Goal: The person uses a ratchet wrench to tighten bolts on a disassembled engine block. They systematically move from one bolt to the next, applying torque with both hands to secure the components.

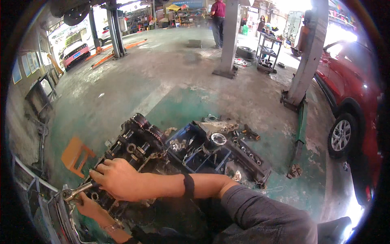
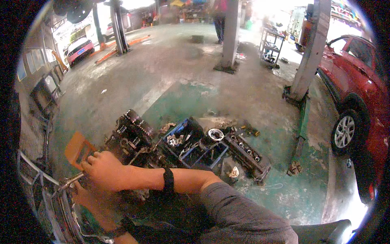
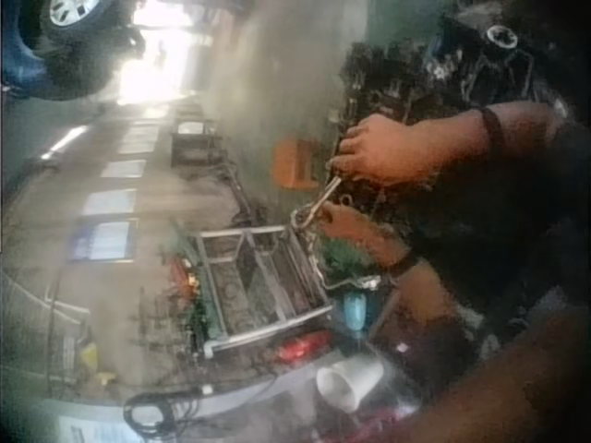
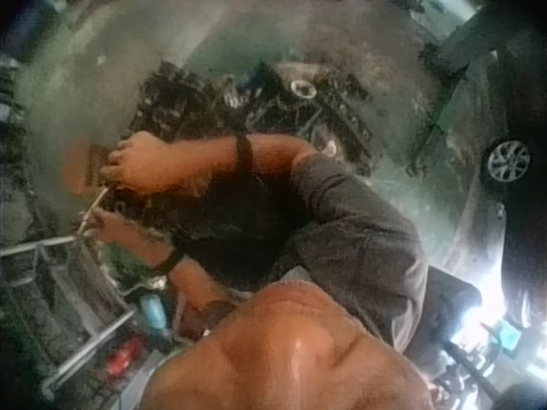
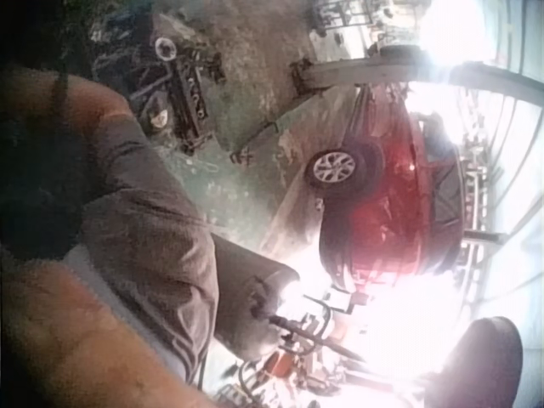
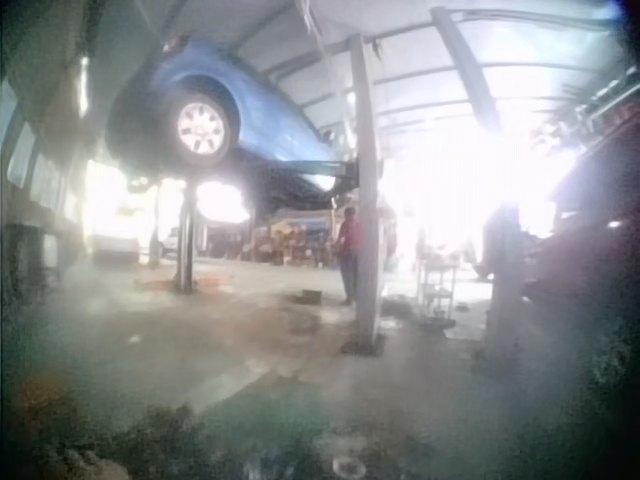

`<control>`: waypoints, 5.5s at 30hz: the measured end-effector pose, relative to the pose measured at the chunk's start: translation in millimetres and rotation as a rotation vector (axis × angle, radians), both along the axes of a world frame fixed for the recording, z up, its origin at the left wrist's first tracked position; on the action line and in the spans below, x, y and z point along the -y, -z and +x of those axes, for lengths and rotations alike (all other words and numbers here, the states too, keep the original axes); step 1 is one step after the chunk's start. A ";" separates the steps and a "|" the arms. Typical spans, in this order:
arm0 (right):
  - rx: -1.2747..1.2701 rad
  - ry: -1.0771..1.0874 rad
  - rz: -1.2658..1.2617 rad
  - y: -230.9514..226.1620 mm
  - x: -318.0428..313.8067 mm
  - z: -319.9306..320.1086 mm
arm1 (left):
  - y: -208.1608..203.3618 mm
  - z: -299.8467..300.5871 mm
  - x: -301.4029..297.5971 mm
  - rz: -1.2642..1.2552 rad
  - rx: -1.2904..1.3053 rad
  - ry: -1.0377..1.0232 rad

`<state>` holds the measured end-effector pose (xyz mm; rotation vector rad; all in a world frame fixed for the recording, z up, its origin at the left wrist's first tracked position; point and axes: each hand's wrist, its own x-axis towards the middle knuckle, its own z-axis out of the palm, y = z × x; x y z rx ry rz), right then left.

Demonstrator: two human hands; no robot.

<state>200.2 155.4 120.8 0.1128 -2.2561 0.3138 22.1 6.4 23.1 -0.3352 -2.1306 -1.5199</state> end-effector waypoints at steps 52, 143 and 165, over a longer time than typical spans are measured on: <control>-0.040 0.133 0.071 -9.7 -16.3 -83.0 | -18.9 14.0 -4.7 0.497 0.251 0.079; 0.045 -0.070 0.019 -16.1 33.8 52.8 | -23.4 28.7 -1.5 0.049 0.267 0.092; 0.134 -0.126 0.149 -37.3 -39.3 -65.0 | -34.3 38.5 -9.6 0.438 0.066 0.152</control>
